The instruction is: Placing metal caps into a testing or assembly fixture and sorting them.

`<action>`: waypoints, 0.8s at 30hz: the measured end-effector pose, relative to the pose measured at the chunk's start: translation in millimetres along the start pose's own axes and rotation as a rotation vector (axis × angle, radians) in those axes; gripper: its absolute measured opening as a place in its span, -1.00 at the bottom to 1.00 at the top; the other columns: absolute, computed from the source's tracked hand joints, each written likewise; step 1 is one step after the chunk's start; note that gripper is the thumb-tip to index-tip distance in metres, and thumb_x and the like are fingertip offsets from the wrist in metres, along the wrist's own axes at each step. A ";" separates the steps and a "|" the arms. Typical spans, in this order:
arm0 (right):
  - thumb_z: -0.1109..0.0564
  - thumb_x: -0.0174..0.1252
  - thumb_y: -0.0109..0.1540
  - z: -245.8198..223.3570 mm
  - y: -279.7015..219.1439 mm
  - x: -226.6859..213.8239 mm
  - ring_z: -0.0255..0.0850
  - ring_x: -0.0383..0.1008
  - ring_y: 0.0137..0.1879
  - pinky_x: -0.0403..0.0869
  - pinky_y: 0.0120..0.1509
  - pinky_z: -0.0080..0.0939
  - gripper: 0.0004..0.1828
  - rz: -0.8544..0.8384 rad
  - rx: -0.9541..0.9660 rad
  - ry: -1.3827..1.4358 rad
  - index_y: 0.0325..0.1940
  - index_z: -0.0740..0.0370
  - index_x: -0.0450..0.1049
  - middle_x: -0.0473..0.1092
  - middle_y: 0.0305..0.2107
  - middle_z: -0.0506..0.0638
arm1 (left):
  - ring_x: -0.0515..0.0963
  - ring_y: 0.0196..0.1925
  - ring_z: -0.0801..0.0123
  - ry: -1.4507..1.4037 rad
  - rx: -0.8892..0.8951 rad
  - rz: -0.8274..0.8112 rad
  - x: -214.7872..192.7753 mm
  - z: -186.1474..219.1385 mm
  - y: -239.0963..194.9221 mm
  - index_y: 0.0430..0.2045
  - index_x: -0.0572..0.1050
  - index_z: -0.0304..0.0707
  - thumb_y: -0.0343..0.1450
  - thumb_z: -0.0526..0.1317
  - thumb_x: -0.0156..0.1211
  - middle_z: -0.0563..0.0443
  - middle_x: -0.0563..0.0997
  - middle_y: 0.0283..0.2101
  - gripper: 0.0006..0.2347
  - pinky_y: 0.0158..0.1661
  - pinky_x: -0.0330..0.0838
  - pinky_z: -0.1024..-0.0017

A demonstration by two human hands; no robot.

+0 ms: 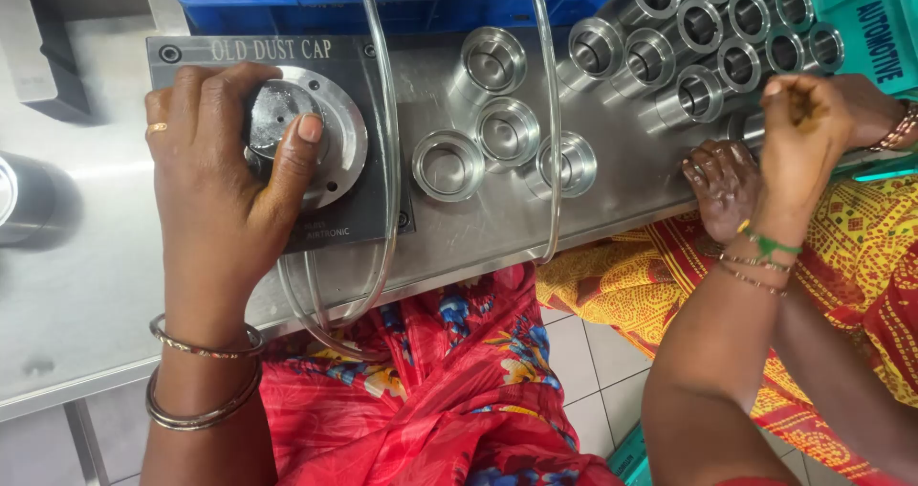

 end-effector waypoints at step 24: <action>-0.08 0.08 0.31 -11.1 -66.4 16.4 -0.01 0.31 0.36 0.25 0.50 0.04 -0.44 -0.587 -0.421 -0.859 0.21 0.42 0.41 0.34 0.16 0.19 | 0.38 0.07 -0.01 0.022 0.033 0.026 1.7 -2.1 -3.0 0.05 0.46 -0.34 0.65 -0.09 0.20 -0.17 0.46 0.00 -0.73 0.14 0.26 0.16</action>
Point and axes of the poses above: each hand's wrist, its own y-axis towards the middle knuckle, its own x-axis out of the palm, z = x × y, the point moved 3 cm from there along y, towards the middle knuckle
